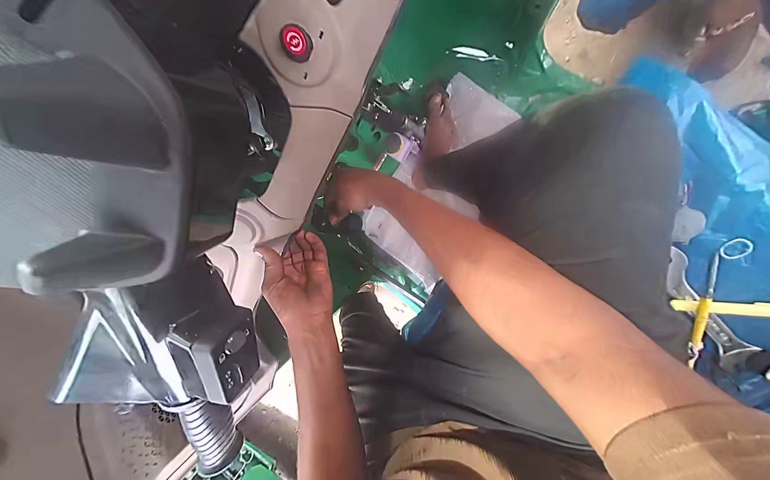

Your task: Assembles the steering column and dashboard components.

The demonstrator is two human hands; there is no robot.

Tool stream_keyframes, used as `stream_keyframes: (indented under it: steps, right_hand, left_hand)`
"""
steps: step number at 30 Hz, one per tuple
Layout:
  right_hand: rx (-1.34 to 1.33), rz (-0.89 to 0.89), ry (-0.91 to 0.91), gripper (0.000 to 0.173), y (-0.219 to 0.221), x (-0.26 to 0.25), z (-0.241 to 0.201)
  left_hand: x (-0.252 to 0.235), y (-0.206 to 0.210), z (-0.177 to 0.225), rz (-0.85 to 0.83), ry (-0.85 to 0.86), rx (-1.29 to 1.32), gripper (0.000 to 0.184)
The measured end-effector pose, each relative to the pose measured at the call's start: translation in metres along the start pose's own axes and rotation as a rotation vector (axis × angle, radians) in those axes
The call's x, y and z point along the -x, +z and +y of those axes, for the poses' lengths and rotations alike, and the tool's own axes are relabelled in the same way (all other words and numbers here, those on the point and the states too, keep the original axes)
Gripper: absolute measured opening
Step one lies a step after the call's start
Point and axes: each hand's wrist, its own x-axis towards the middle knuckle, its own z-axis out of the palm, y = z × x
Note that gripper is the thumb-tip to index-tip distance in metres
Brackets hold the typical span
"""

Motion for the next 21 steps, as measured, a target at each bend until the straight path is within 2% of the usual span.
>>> stream_keyframes:
  steps: [3, 7, 10, 16, 18, 21]
  right_hand:
    - [0.058, 0.02, -0.001, 0.03, 0.001, 0.0, 0.005]
    - [0.02, 0.091, 0.095, 0.028, 0.003, 0.008, 0.002]
    - [-0.077, 0.187, 0.152, 0.026, -0.001, 0.032, -0.016]
    - [-0.134, 0.265, 0.203, 0.047, -0.004, 0.051, -0.039]
    - [-0.186, 0.279, 0.202, 0.045, -0.006, 0.046, -0.037]
    - [-0.222, 0.305, 0.151, 0.027, -0.01, 0.035, -0.027]
  left_hand:
    - [0.0, 0.009, 0.005, -0.005, -0.055, 0.01, 0.068]
    - [0.0, 0.012, 0.005, 0.025, -0.037, -0.014, 0.071]
    - [0.0, 0.009, 0.008, 0.011, -0.051, -0.062, 0.072]
    - [-0.005, 0.007, 0.006, -0.017, -0.029, -0.073, 0.074]
    - [-0.004, 0.009, 0.003, -0.017, -0.004, -0.074, 0.074]
    - [-0.004, 0.008, 0.001, -0.025, 0.014, -0.092, 0.074]
